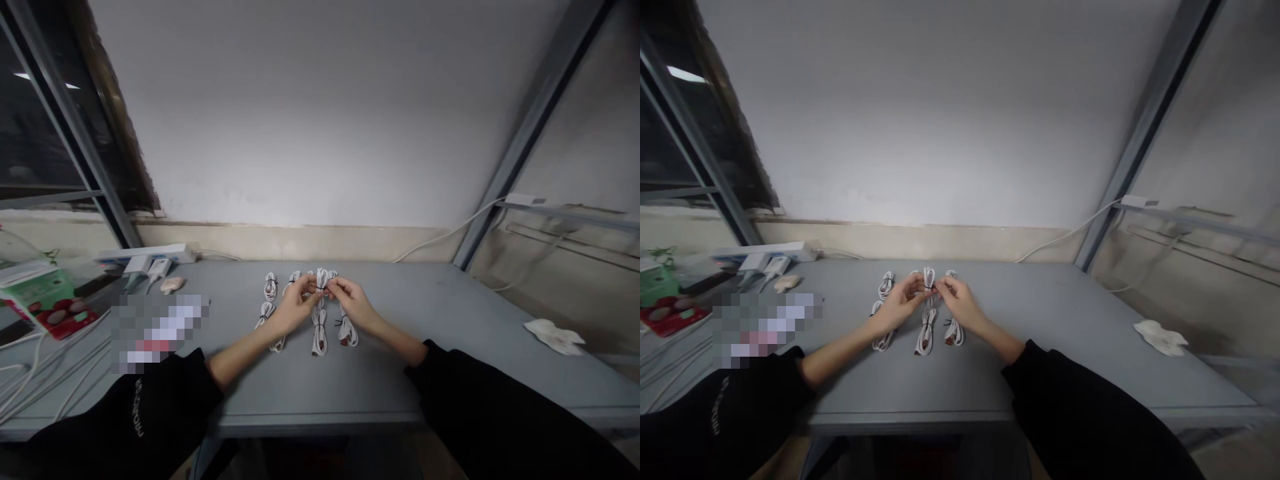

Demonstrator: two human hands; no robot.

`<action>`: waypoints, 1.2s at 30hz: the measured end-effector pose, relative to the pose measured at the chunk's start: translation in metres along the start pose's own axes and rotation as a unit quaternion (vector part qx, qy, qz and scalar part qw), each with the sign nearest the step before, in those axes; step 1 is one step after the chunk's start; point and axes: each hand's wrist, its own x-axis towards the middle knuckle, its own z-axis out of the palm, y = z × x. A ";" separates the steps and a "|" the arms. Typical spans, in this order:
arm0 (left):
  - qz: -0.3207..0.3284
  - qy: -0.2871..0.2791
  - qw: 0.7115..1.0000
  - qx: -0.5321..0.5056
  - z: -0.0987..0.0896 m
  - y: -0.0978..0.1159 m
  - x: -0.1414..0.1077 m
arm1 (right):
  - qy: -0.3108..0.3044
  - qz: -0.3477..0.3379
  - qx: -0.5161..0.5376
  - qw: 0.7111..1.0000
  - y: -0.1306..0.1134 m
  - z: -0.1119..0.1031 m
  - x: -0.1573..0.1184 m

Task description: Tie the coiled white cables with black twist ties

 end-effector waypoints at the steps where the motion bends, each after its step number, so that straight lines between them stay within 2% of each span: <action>1: 0.006 -0.006 1.000 0.004 0.000 0.001 -0.001 | -0.012 0.027 0.036 0.999 -0.001 0.000 0.001; 5: 0.017 -0.004 1.000 0.022 0.002 0.005 -0.004 | -0.050 0.130 0.153 0.978 -0.006 -0.002 0.002; 9: 0.017 0.011 0.999 0.028 0.002 0.006 -0.004 | -0.054 0.138 0.175 0.973 -0.007 -0.001 0.001; 15: 0.012 0.010 1.000 -0.019 0.002 0.004 -0.002 | -0.029 0.063 0.085 0.994 -0.004 -0.003 -0.002; 19: -0.012 0.017 0.999 -0.050 0.000 0.004 -0.001 | 0.003 -0.021 -0.008 1.000 -0.002 -0.005 -0.006; 23: -0.008 0.013 0.998 -0.067 0.000 0.004 0.000 | 0.019 -0.145 -0.144 0.979 -0.001 -0.007 -0.008; 25: -0.009 0.016 0.998 -0.068 0.000 0.003 -0.001 | 0.025 -0.184 -0.180 0.966 0.000 -0.009 -0.007; 31: -0.015 0.033 0.997 -0.061 0.002 0.001 -0.001 | 0.012 -0.231 -0.222 0.947 -0.001 -0.015 -0.007; 36: -0.009 0.012 0.999 -0.049 0.002 0.003 -0.001 | 0.004 -0.257 -0.250 0.933 -0.004 -0.016 -0.006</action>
